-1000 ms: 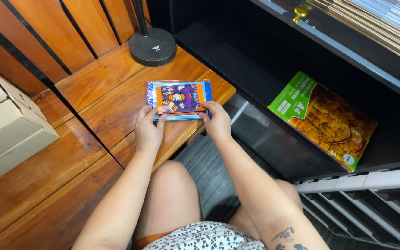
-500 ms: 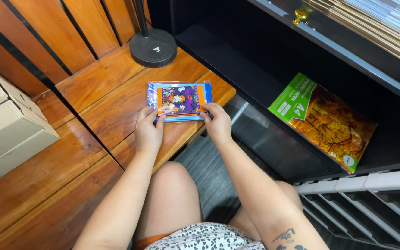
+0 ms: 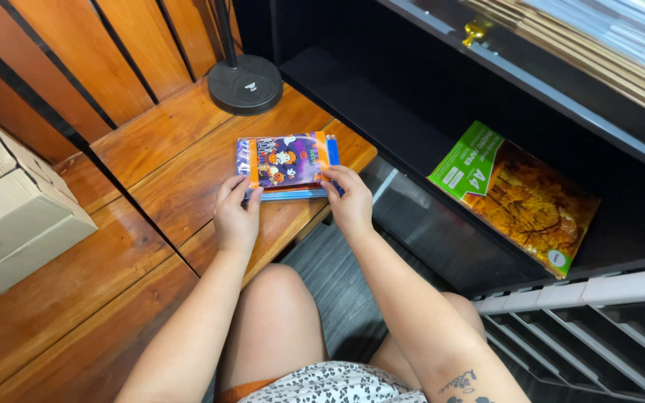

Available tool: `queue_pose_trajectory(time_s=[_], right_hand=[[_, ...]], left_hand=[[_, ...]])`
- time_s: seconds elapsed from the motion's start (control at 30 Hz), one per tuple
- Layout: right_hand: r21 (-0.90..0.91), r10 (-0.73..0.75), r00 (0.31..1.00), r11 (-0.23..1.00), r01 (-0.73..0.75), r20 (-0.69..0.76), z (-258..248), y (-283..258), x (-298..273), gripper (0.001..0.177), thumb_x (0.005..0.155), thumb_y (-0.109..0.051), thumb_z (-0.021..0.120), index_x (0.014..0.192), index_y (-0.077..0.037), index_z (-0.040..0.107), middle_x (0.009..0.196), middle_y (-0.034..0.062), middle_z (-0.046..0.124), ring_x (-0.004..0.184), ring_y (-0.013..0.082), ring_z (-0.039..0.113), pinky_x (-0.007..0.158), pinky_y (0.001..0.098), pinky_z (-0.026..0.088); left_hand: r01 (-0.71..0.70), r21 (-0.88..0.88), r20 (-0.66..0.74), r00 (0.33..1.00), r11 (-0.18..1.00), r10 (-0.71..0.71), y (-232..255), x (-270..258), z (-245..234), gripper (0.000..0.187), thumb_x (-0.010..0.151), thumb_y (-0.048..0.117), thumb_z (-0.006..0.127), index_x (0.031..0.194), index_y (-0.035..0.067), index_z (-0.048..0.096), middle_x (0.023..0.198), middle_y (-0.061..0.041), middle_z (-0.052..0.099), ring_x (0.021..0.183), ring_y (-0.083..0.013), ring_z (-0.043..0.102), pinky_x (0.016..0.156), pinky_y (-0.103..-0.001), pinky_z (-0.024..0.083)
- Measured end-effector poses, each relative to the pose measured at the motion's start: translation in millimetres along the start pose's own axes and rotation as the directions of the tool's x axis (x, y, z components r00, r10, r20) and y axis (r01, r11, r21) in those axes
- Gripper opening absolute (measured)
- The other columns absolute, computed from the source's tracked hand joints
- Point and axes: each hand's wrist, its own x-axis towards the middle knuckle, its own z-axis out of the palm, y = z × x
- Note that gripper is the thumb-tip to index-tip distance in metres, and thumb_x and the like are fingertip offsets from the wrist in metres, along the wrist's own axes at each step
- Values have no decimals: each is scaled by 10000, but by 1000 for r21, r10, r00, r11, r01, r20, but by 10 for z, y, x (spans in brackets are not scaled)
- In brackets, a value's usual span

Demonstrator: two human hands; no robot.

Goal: The person organizes Halloween-themed notepads and clear plastic sleeves on a black shelf. They pick up stacks of notepads from a wooden bench and place them on the shelf, then handle plastic-wrapped sleeves and place them on the shelf as well.

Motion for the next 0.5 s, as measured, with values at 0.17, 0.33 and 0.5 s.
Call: queue_pose_trajectory(time_s=[0.17, 0.33, 0.5], right_hand=[[24, -107, 990, 994, 110, -88, -176, -87, 192, 203, 876, -152, 838, 1073, -195, 814, 1118, 23, 771, 1107, 277, 723, 961, 404, 582], [18, -283, 940, 956, 292, -188, -650, -368, 570, 180, 860, -108, 846, 1029, -160, 817, 1078, 65, 772, 1050, 318, 741, 910, 419, 596], [-93, -464, 845, 885, 457, -267, -1347, -883, 921, 179, 867, -119, 869, 1037, -151, 824, 1071, 46, 772, 1038, 279, 751, 924, 378, 594]], left_hand=[[-6, -126, -61, 998, 992, -2, 303, 158, -128, 288, 934, 257, 823, 1171, 98, 786, 1136, -57, 732, 1073, -285, 723, 934, -388, 581], [-41, -368, -148, 989, 929, -16, 955, 567, -264, 198, 976, 130, 784, 1133, 10, 779, 1035, -171, 745, 989, -341, 744, 848, -390, 601], [205, -776, 37, 959, 597, -281, 1828, 955, -354, 175, 971, 0, 692, 1140, -45, 688, 1017, -120, 725, 858, -121, 699, 806, -234, 615]])
